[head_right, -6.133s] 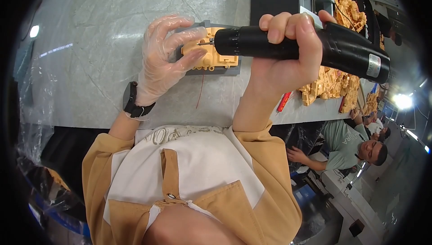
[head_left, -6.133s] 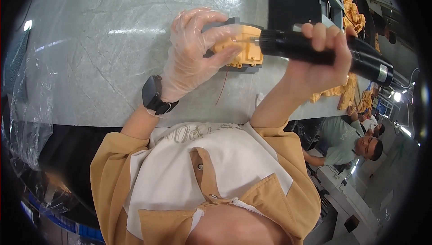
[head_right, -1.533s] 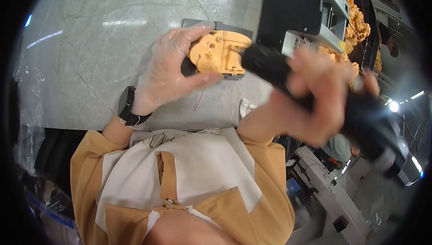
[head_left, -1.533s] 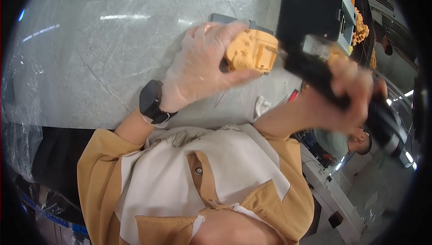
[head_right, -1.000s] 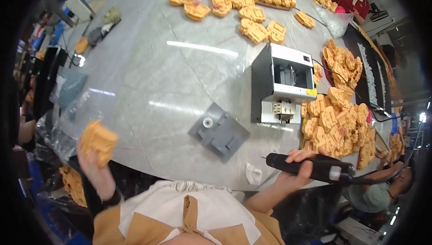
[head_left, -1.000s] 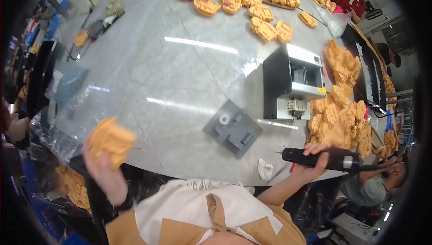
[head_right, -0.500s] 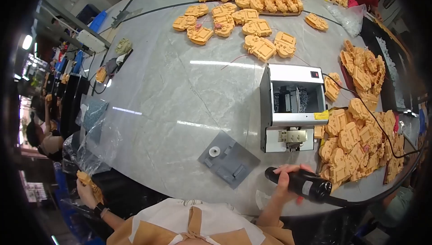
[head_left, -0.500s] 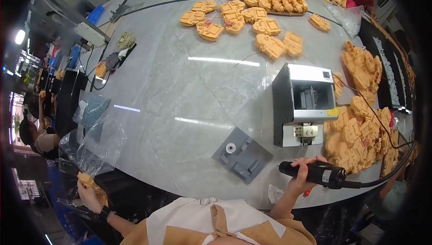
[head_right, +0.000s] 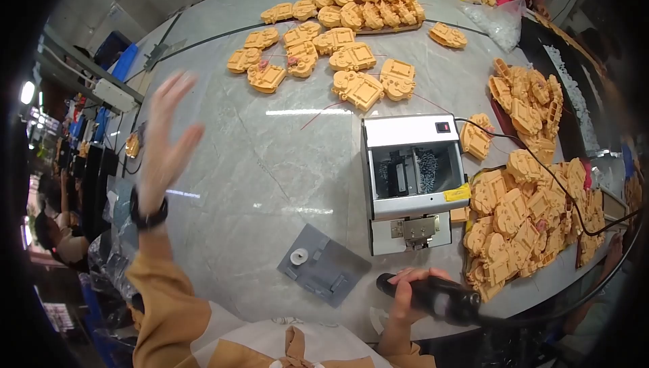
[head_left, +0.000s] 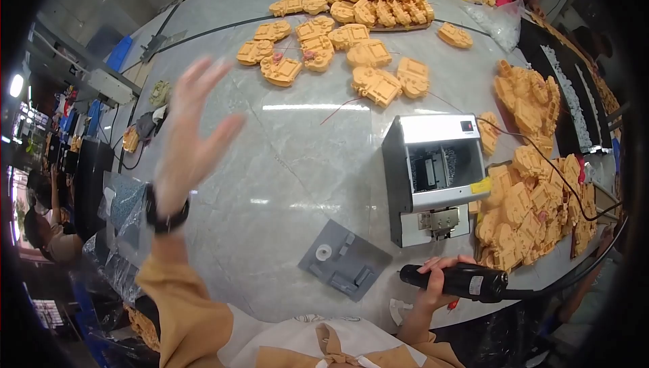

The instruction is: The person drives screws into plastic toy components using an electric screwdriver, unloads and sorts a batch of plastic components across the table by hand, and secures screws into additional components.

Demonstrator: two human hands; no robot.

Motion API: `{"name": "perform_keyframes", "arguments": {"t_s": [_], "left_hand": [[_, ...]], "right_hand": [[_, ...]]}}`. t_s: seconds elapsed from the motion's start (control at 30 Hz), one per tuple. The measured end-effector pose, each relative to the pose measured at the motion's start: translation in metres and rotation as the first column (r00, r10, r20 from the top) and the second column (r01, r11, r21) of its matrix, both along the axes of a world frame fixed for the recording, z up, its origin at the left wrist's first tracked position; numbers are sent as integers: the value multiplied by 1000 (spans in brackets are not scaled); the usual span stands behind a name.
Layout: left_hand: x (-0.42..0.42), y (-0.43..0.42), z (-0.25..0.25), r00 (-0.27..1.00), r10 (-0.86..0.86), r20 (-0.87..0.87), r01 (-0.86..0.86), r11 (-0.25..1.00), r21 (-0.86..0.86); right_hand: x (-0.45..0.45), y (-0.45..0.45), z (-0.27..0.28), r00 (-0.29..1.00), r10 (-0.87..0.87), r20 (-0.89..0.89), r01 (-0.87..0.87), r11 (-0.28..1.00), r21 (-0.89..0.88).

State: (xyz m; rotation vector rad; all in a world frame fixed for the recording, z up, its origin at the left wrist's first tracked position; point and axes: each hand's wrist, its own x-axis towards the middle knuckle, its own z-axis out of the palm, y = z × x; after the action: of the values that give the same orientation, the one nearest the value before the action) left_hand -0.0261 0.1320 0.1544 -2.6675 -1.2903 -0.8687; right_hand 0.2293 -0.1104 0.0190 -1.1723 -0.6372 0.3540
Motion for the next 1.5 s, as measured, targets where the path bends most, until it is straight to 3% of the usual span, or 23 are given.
{"name": "perform_keyframes", "arguments": {"t_s": [0.07,0.17,0.27,0.33,0.37,0.43,0.47,0.53,0.63,0.7,0.73,0.8,0.83,0.9,0.97,1.03,1.1,1.17,1.23,1.33,1.37,1.4,1.5], "left_hand": [[33,128,-57,996,-75,56,83,984,-157],[79,254,-98,914,250,-319,-291,953,-88],[113,324,-109,851,362,-380,-444,883,-155],[123,360,-131,880,344,-327,-399,909,-118],[127,371,-148,893,333,-304,-369,927,-67],[135,394,-166,900,296,-319,-341,935,-95],[134,395,-173,901,287,-327,-330,940,-84],[136,392,-173,881,295,-369,-368,919,-145],[143,389,-173,830,310,-463,-428,887,-173],[132,407,-191,945,202,-257,-267,930,-253],[128,404,-195,940,203,-274,-273,930,-245],[109,394,-195,987,8,-159,-66,930,-361],[99,389,-194,935,-71,-348,-33,958,-284],[90,355,-173,933,6,-361,-89,973,-213],[95,345,-152,949,90,-302,-129,985,-112],[107,368,-155,966,172,-193,-169,985,32],[126,379,-154,949,194,-248,-203,979,-11],[148,387,-167,872,363,-328,-356,931,82],[150,404,-197,894,350,-281,-363,932,6],[132,452,-218,938,264,-223,-297,946,-128],[123,460,-217,959,176,-221,-221,955,-200],[128,396,-170,927,250,-279,-329,899,-289],[116,370,-157,888,189,-420,-319,910,-266]], "right_hand": [[1,2,2,1000,-21,2,21,1000,-15],[0,5,-2,999,-47,-24,46,998,-44],[0,9,-4,997,-78,17,78,996,-46],[-1,19,2,998,-69,15,70,995,-68],[1,16,2,999,-32,36,35,995,-95],[27,4,6,908,417,44,-412,906,-95],[19,6,11,907,420,28,-414,902,-119],[-2,28,15,990,134,-42,-135,990,-48],[4,33,21,979,200,-37,-201,979,-35],[7,30,21,977,208,-34,-209,977,-31],[6,30,21,975,220,-29,-220,975,-16],[1,25,15,992,113,-48,-115,992,-55],[4,21,6,996,85,-27,-87,993,-80],[2,23,1,998,60,-25,-60,998,11],[3,24,7,999,52,14,-51,998,-47],[5,26,5,998,55,10,-55,997,-45],[9,28,5,996,80,-32,-81,996,-37],[12,32,6,995,100,26,-99,994,-50],[19,34,9,953,301,24,-302,951,60],[20,36,10,945,327,12,-327,943,58],[18,37,12,947,320,4,-319,946,58],[18,37,13,950,313,-1,-312,948,62],[26,34,14,892,451,6,-450,889,86]]}}
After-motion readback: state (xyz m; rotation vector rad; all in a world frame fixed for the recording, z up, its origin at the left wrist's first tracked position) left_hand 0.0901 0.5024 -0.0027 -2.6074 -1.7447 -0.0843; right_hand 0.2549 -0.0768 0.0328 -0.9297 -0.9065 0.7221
